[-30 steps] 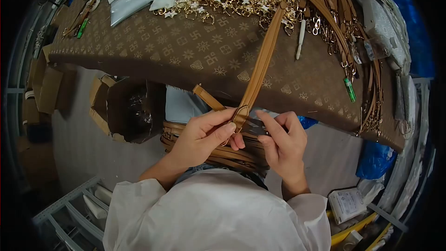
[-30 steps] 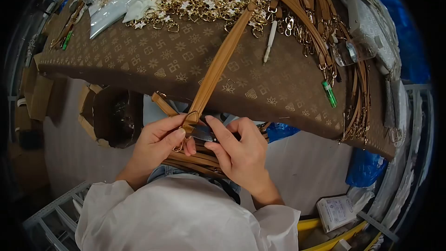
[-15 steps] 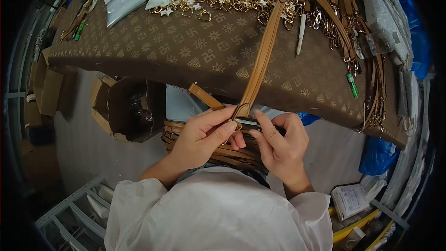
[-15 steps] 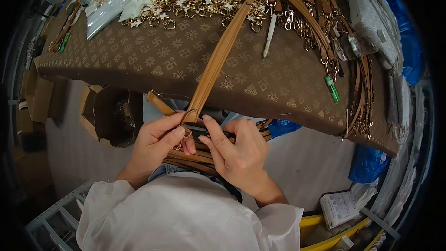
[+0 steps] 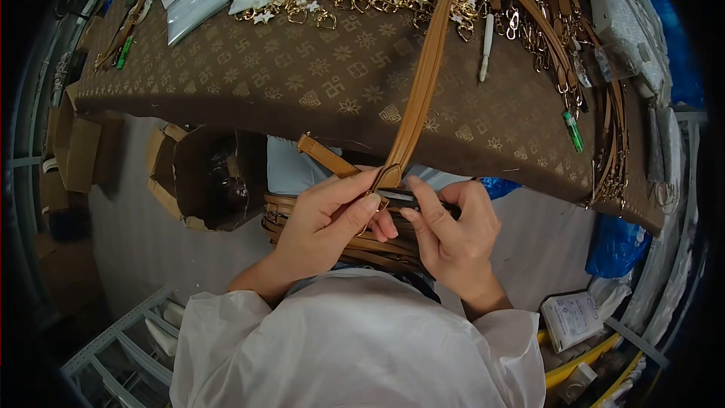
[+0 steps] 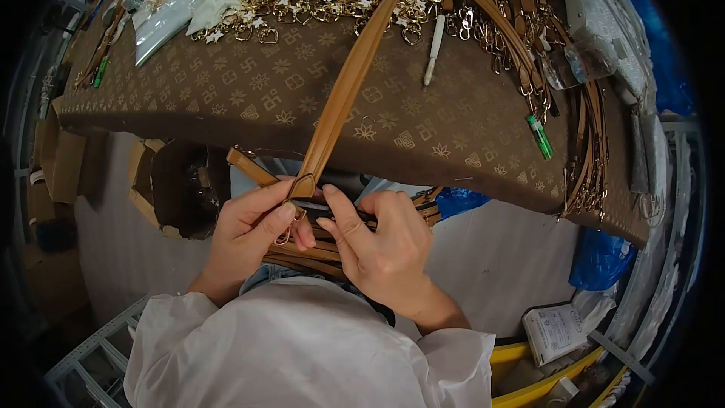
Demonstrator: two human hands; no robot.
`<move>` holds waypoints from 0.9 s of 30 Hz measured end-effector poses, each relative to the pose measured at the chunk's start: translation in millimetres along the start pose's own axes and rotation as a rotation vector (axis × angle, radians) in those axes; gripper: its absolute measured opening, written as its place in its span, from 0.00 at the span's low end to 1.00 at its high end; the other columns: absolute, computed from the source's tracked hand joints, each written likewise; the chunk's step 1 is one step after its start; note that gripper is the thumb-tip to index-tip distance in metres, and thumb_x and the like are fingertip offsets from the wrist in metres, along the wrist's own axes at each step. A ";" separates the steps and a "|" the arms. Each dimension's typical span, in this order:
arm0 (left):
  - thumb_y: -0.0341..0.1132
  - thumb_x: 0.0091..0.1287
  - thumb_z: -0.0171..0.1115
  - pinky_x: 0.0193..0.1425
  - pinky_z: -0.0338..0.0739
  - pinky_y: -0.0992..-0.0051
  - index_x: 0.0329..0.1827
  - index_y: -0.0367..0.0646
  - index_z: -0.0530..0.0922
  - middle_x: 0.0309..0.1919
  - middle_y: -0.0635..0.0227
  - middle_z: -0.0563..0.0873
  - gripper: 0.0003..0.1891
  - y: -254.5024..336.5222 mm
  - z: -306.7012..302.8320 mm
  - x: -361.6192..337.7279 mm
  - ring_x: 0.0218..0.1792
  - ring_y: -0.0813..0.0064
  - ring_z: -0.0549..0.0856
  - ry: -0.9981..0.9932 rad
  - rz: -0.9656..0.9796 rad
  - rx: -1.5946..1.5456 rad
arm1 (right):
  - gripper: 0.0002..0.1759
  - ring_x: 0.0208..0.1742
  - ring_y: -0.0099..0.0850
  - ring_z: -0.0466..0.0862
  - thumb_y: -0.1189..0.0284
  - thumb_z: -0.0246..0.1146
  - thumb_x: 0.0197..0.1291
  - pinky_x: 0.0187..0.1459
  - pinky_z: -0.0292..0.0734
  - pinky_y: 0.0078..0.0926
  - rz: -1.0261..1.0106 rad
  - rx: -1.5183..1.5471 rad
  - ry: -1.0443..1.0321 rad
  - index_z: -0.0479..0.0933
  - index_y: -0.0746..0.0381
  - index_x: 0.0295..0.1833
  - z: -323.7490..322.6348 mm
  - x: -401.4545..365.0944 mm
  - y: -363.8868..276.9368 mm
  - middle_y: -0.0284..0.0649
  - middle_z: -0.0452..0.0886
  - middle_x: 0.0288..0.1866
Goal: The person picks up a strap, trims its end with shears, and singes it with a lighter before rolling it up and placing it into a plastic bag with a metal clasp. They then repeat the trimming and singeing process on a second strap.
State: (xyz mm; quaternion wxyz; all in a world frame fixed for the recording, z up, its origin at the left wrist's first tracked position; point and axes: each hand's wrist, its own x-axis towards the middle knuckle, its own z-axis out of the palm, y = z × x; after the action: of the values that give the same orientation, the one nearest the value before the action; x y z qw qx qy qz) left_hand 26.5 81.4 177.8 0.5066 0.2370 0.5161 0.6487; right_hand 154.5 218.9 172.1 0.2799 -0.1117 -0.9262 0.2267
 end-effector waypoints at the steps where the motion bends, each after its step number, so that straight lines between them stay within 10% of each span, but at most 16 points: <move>1: 0.28 0.72 0.45 0.40 0.79 0.80 0.62 0.28 0.66 0.38 0.62 0.78 0.18 1.4 0.1 -0.4 0.35 0.78 0.82 -0.001 -0.001 0.001 | 0.23 0.25 0.31 0.69 0.71 0.71 0.42 0.21 0.63 0.25 -0.009 -0.025 0.009 0.81 0.57 0.49 0.3 -0.4 -1.1 0.36 0.67 0.25; 27: 0.27 0.72 0.45 0.40 0.79 0.80 0.64 0.30 0.65 0.39 0.63 0.79 0.18 7.2 1.4 1.5 0.36 0.78 0.81 0.005 -0.122 -0.130 | 0.23 0.24 0.30 0.68 0.70 0.72 0.41 0.20 0.62 0.24 -0.048 -0.081 0.054 0.81 0.56 0.49 1.8 -2.0 2.7 0.35 0.68 0.26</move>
State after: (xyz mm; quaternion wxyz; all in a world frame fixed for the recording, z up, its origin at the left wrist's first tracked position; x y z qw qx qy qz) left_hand 24.2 83.6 184.5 0.5583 0.1703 0.4876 0.6493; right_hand 155.4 219.9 168.5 0.3055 -0.1068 -0.9291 0.1790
